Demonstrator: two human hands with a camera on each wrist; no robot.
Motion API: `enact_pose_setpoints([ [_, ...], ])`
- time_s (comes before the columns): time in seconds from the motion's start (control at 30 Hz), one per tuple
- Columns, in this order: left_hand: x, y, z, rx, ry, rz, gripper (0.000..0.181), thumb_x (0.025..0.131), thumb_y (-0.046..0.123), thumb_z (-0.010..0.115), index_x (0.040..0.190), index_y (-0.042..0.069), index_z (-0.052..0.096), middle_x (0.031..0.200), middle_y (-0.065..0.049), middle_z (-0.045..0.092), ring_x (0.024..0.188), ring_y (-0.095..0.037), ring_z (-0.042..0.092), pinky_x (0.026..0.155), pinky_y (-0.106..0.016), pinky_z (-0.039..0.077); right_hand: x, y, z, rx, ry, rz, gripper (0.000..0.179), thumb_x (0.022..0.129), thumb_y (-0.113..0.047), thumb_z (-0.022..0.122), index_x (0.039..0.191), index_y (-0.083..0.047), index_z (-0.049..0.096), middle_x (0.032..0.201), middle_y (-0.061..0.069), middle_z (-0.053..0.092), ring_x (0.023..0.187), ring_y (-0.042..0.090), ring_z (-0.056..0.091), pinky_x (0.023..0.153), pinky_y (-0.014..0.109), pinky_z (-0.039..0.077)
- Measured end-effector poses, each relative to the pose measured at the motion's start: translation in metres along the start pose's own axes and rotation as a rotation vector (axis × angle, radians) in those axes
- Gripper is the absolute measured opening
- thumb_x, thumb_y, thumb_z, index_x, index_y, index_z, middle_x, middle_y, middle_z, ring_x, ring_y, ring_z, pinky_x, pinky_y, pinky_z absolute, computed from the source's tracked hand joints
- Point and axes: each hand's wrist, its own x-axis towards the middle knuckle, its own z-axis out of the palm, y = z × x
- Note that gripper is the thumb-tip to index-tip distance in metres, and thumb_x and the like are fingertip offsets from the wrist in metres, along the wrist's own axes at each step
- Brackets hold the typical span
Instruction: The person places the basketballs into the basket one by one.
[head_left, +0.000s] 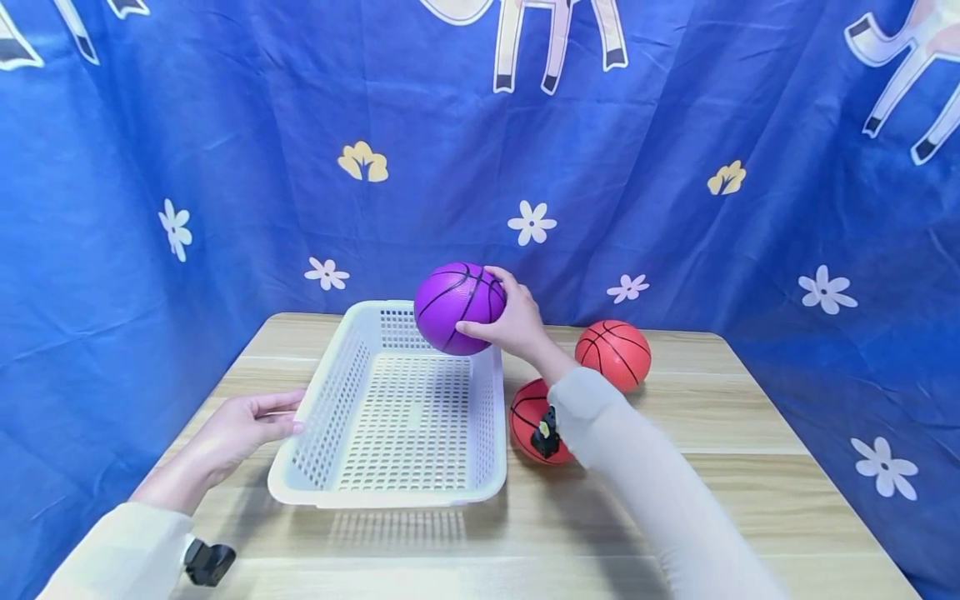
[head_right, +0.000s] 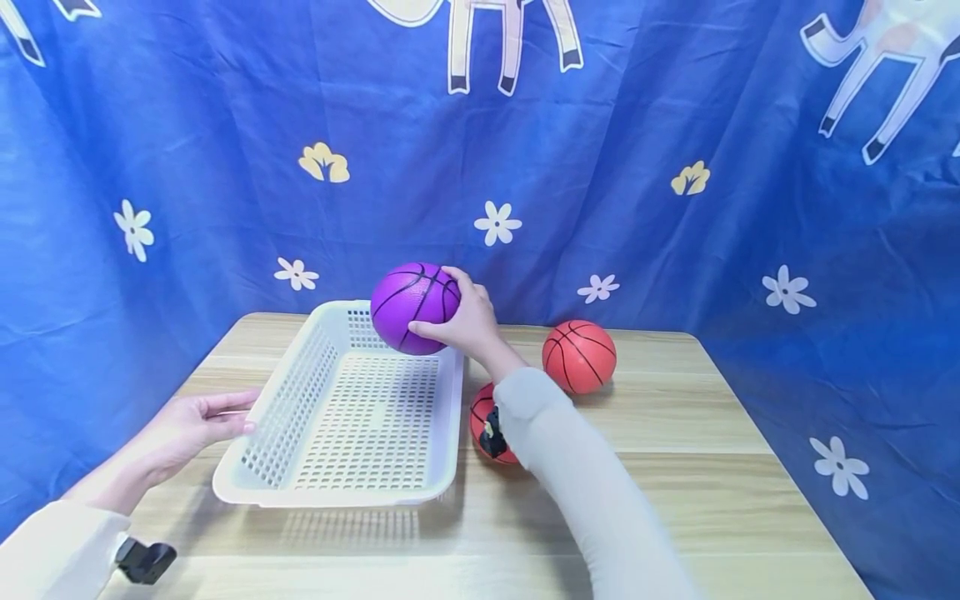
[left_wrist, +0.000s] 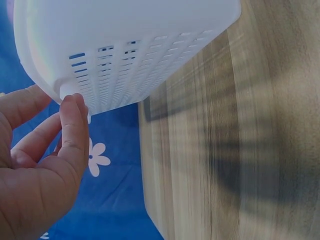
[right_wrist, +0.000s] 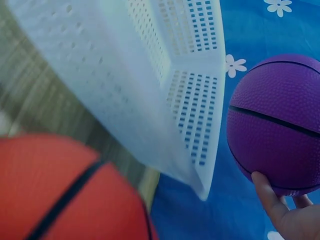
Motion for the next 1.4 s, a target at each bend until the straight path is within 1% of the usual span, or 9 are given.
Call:
enact_pose_setpoints([
  [0.17,-0.001,-0.001,0.000,0.000,-0.001,0.000,0.063,0.087,0.011,0.070,0.135,-0.016,0.040,0.128,-0.031,0.051,0.093,0.003,0.058,0.079,-0.014,0.046,0.006,-0.005,0.023,0.013,0.002,0.024,0.091,0.065,-0.038,0.087,0.141,-0.029,0.039,0.129,0.012,0.045,0.114,0.030,0.044,0.084,0.044,0.051],
  [0.37,-0.003,-0.002,0.000,0.006,0.001,-0.007,0.062,0.087,0.011,0.070,0.134,-0.016,0.040,0.129,-0.031,0.051,0.093,0.002,0.058,0.079,-0.014,0.046,0.010,-0.006,0.048,0.011,-0.015,0.052,0.092,0.063,-0.040,0.088,0.141,-0.028,0.039,0.128,0.013,0.045,0.113,0.030,0.047,0.083,0.043,0.052],
  [0.5,-0.004,-0.001,0.000,0.005,-0.001,-0.019,0.062,0.087,0.012,0.069,0.135,-0.016,0.039,0.130,-0.031,0.050,0.092,0.002,0.058,0.079,-0.014,0.046,0.011,-0.006,0.063,0.013,-0.026,0.065,0.092,0.063,-0.041,0.088,0.141,-0.028,0.040,0.128,0.013,0.045,0.112,0.030,0.048,0.082,0.043,0.052],
  [0.67,-0.005,-0.001,0.000,-0.006,0.001,-0.017,0.062,0.088,0.012,0.069,0.135,-0.016,0.039,0.130,-0.031,0.050,0.093,0.002,0.058,0.079,-0.015,0.047,0.011,-0.006,0.078,0.007,-0.061,0.089,0.092,0.065,-0.040,0.087,0.142,-0.029,0.038,0.132,0.014,0.042,0.111,0.030,0.051,0.083,0.041,0.052],
  [0.83,-0.005,0.000,0.001,-0.008,0.006,-0.018,0.062,0.088,0.012,0.069,0.135,-0.016,0.039,0.130,-0.031,0.050,0.092,0.002,0.059,0.079,-0.014,0.046,0.010,-0.005,0.090,0.006,-0.091,0.111,0.092,0.066,-0.039,0.086,0.143,-0.029,0.036,0.136,0.016,0.038,0.111,0.030,0.052,0.084,0.042,0.051],
  [1.03,-0.005,0.002,0.002,-0.002,0.012,-0.022,0.062,0.087,0.012,0.069,0.135,-0.014,0.040,0.128,-0.030,0.051,0.092,0.001,0.059,0.078,-0.014,0.046,0.005,0.000,0.100,-0.052,-0.119,0.121,0.091,0.066,-0.041,0.086,0.142,-0.029,0.038,0.133,0.016,0.040,0.112,0.030,0.051,0.083,0.043,0.052],
  [1.17,-0.006,0.003,0.003,-0.003,0.017,-0.018,0.062,0.087,0.012,0.070,0.135,-0.015,0.041,0.127,-0.030,0.053,0.092,0.001,0.059,0.078,-0.014,0.046,0.003,0.003,0.106,-0.063,-0.145,0.118,0.093,0.066,-0.042,0.086,0.144,-0.028,0.038,0.135,0.017,0.039,0.117,0.032,0.045,0.084,0.045,0.051],
  [1.3,-0.005,0.003,0.003,-0.011,0.019,-0.011,0.062,0.087,0.011,0.069,0.134,-0.016,0.040,0.128,-0.031,0.051,0.092,0.002,0.059,0.079,-0.014,0.047,0.000,0.006,0.110,-0.070,-0.186,0.146,0.095,0.066,-0.041,0.086,0.146,-0.029,0.035,0.140,0.017,0.035,0.122,0.035,0.040,0.085,0.050,0.049],
  [1.4,-0.005,0.003,0.004,-0.018,0.020,-0.012,0.061,0.087,0.010,0.069,0.134,-0.016,0.040,0.129,-0.032,0.050,0.092,0.003,0.058,0.079,-0.014,0.047,-0.001,0.008,0.112,-0.083,-0.196,0.162,0.095,0.066,-0.041,0.086,0.146,-0.030,0.035,0.141,0.017,0.034,0.123,0.035,0.040,0.085,0.050,0.049],
])
